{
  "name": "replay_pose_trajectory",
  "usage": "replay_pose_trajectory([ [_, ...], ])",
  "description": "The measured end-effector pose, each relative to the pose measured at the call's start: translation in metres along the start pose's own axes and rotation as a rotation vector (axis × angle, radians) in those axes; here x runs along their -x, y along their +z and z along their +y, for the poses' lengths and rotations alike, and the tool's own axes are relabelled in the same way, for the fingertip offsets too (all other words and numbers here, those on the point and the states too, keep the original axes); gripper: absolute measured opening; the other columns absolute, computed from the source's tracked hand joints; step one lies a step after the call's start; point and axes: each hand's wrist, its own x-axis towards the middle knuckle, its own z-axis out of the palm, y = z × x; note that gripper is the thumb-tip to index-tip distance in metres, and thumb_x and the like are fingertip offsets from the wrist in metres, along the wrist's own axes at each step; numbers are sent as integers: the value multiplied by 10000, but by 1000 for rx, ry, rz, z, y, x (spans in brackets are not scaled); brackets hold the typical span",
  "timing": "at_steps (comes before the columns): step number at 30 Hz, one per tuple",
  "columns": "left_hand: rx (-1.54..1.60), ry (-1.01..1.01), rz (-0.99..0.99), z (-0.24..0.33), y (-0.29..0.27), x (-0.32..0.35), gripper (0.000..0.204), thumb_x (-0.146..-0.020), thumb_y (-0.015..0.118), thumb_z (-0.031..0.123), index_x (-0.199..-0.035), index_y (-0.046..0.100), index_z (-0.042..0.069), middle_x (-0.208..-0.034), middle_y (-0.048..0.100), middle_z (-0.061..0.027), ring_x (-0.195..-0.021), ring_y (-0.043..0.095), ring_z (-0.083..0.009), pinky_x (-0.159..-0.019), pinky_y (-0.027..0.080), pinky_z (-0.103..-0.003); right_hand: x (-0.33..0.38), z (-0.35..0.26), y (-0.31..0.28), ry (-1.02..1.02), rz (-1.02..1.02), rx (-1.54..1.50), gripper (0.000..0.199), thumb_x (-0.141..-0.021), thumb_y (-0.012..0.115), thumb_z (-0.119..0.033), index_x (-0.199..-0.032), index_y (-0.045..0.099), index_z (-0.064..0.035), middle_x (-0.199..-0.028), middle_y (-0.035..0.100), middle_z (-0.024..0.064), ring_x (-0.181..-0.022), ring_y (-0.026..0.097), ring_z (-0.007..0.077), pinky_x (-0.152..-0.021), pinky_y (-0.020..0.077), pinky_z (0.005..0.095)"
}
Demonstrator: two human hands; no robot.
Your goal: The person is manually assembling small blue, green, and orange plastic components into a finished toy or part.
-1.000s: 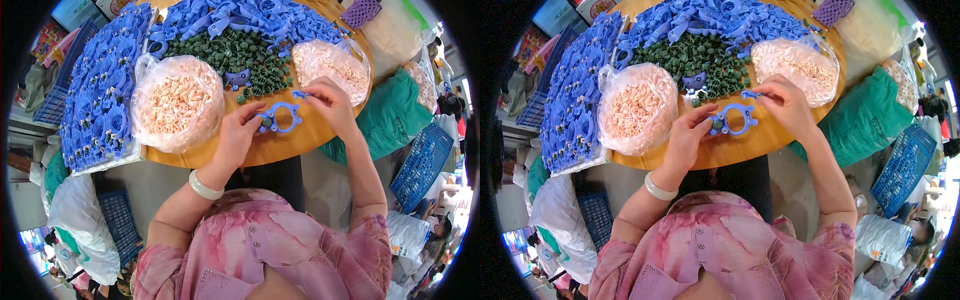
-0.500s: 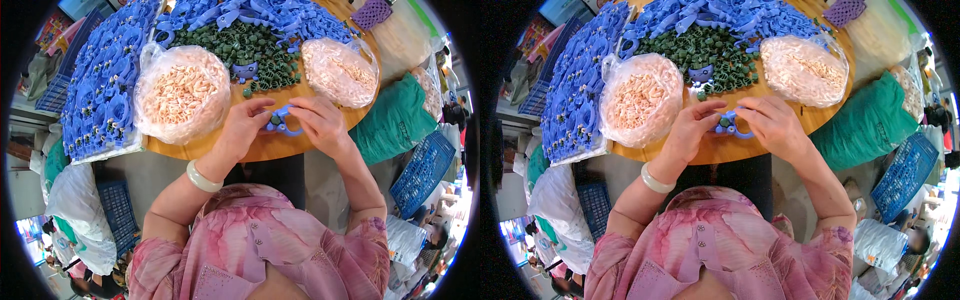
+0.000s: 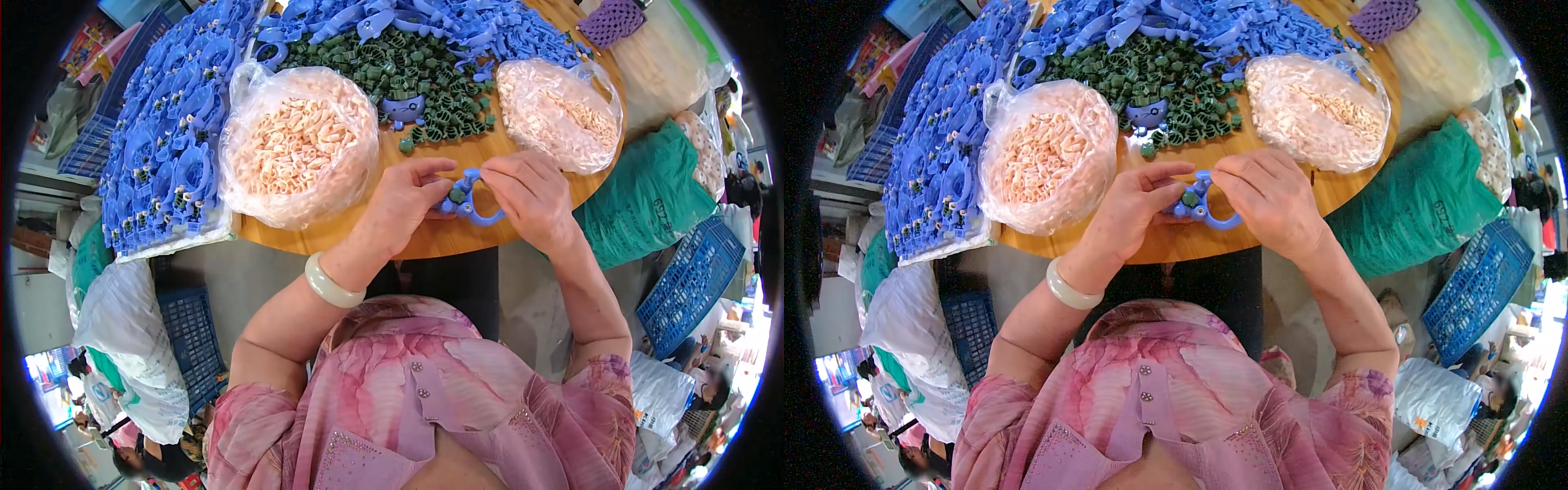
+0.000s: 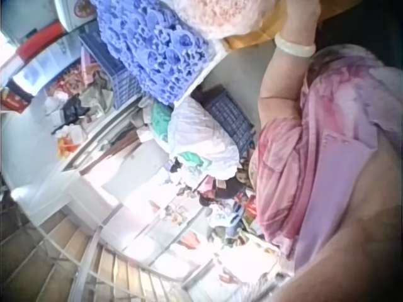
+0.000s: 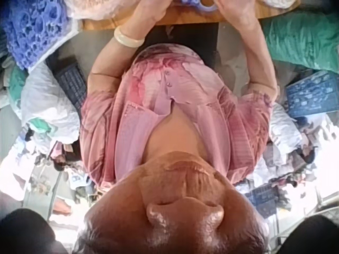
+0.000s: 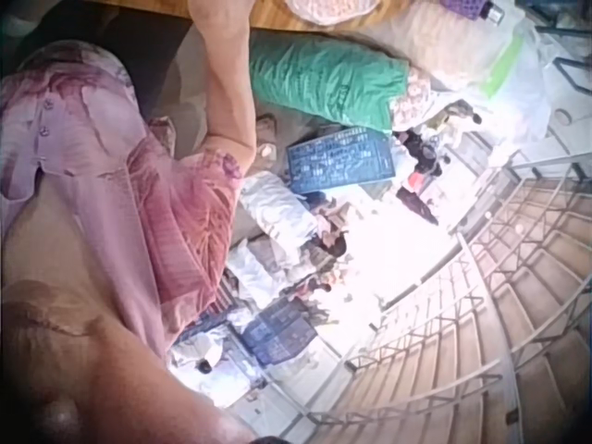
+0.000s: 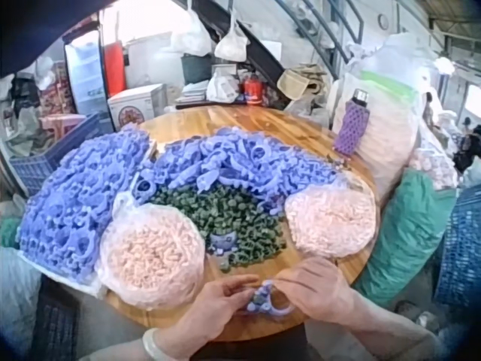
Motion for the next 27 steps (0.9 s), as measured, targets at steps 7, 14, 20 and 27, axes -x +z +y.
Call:
replay_pose_trajectory([
  [7, 3, -3, -5, -3, -2, -2, 298, -872, 513, 41, -1162, 507, -31, -951, 612, -78, -803, 618, -144, -726, 531, -276, 2, -5, -5, 104, -30, -179, 231, -659, 665, -27, -874, 589, -68, -936, 615, 62, -807, 596, 248, -734, 453, 341],
  [14, -62, 13, -3, -5, 1, 1, 311, -862, 529, 40, -1163, 506, -33, -919, 606, -69, -772, 612, -131, -698, 532, -270, 2, -3, -7, 270, -89, -339, 223, -680, 657, -5, -875, 592, -91, -896, 641, 30, -829, 601, 235, -751, 450, 332],
  [20, -79, 3, -8, -7, -1, 2, 317, -861, 529, 44, -1167, 504, -35, -896, 600, -65, -772, 611, -130, -692, 533, -264, 1, -4, -8, 241, -90, -361, 238, -674, 645, 26, -879, 607, -88, -904, 637, 26, -842, 581, 231, -758, 452, 329],
  [27, -141, 15, -20, -5, -3, 4, 319, -861, 532, 50, -1167, 507, -35, -871, 595, -59, -741, 601, -119, -669, 523, -254, 1, -4, -9, 199, -99, -347, 288, -645, 649, 34, -903, 642, -92, -918, 630, 33, -849, 566, 237, -749, 455, 333],
])
